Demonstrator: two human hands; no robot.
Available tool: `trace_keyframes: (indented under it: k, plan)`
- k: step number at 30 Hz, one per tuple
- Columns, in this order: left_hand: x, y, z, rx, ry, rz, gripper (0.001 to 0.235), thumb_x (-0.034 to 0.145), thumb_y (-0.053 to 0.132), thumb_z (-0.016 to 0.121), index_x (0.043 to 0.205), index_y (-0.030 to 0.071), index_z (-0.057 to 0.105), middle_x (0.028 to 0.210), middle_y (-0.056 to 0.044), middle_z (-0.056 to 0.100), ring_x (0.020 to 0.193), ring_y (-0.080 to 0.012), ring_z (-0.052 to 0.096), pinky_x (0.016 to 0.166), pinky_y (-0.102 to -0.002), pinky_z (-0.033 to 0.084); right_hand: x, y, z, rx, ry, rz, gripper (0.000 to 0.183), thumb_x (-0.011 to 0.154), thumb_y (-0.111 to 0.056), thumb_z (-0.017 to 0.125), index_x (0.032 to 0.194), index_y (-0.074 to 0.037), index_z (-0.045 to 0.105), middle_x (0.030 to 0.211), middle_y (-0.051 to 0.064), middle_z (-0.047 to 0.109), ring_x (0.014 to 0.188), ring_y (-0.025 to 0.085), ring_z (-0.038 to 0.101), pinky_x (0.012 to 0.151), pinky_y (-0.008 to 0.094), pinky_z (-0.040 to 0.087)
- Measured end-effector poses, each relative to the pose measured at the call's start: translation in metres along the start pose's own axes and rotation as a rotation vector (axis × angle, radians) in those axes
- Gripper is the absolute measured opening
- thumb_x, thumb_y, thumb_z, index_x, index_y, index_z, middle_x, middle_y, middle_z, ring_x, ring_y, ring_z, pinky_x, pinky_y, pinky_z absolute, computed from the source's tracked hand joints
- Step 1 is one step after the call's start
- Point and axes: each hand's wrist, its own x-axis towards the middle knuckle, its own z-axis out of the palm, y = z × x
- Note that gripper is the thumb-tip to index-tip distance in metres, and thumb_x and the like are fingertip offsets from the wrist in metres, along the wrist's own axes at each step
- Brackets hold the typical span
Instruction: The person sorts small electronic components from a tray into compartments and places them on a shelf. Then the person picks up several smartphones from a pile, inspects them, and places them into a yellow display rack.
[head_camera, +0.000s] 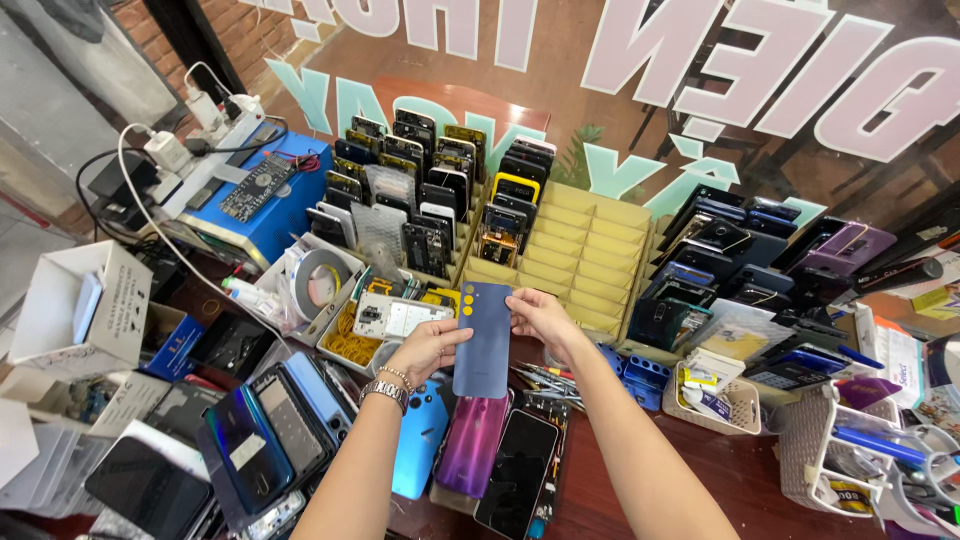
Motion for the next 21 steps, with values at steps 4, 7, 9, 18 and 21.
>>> trace_keyframes:
  k: [4,7,9,18,21]
  plan:
    - [0.021,0.005,-0.013,-0.052,-0.050,0.003,0.031,0.095,0.024,0.070,0.119,0.006,0.073,0.106,-0.002,0.076,0.094,-0.0119,0.072,0.087,-0.030,0.058,0.014,-0.011,-0.002,-0.057,0.016,-0.027,0.010,0.095,-0.017,0.071,0.103,-0.012,0.067,0.085,-0.002,0.067,0.074,0.008,0.063,0.068,0.024,0.054]
    - [0.037,0.007,-0.022,-0.052,-0.029,-0.011,0.034,0.097,0.029,0.067,0.123,0.008,0.073,0.108,-0.003,0.076,0.097,-0.0131,0.070,0.088,-0.031,0.056,0.021,-0.020,-0.001,-0.110,0.030,-0.110,0.011,0.094,-0.015,0.071,0.103,-0.009,0.066,0.085,0.001,0.069,0.072,0.010,0.063,0.066,0.025,0.053]
    - [0.052,0.010,-0.027,-0.027,0.050,0.016,0.036,0.097,0.030,0.067,0.126,0.010,0.071,0.113,-0.002,0.075,0.103,-0.0139,0.068,0.091,-0.031,0.054,0.028,-0.030,0.001,-0.145,0.105,-0.206,0.012,0.093,-0.013,0.070,0.102,-0.007,0.064,0.085,0.001,0.071,0.072,0.011,0.065,0.066,0.027,0.054]
    - [0.117,0.006,-0.038,0.022,0.274,0.101,0.043,0.096,0.031,0.063,0.136,0.014,0.066,0.130,-0.007,0.070,0.116,-0.0244,0.065,0.098,-0.039,0.054,0.060,-0.084,0.002,-0.350,0.551,-0.710,0.013,0.098,-0.012,0.069,0.101,-0.001,0.062,0.085,0.005,0.073,0.079,0.011,0.065,0.075,0.029,0.054]
    - [0.129,0.002,-0.036,0.003,0.256,0.069,0.044,0.097,0.031,0.062,0.138,0.014,0.064,0.134,-0.006,0.069,0.119,-0.0263,0.067,0.098,-0.040,0.053,0.071,-0.085,0.004,-0.397,0.583,-0.670,0.015,0.096,-0.013,0.069,0.102,-0.001,0.062,0.084,0.005,0.073,0.077,0.009,0.064,0.072,0.029,0.053]
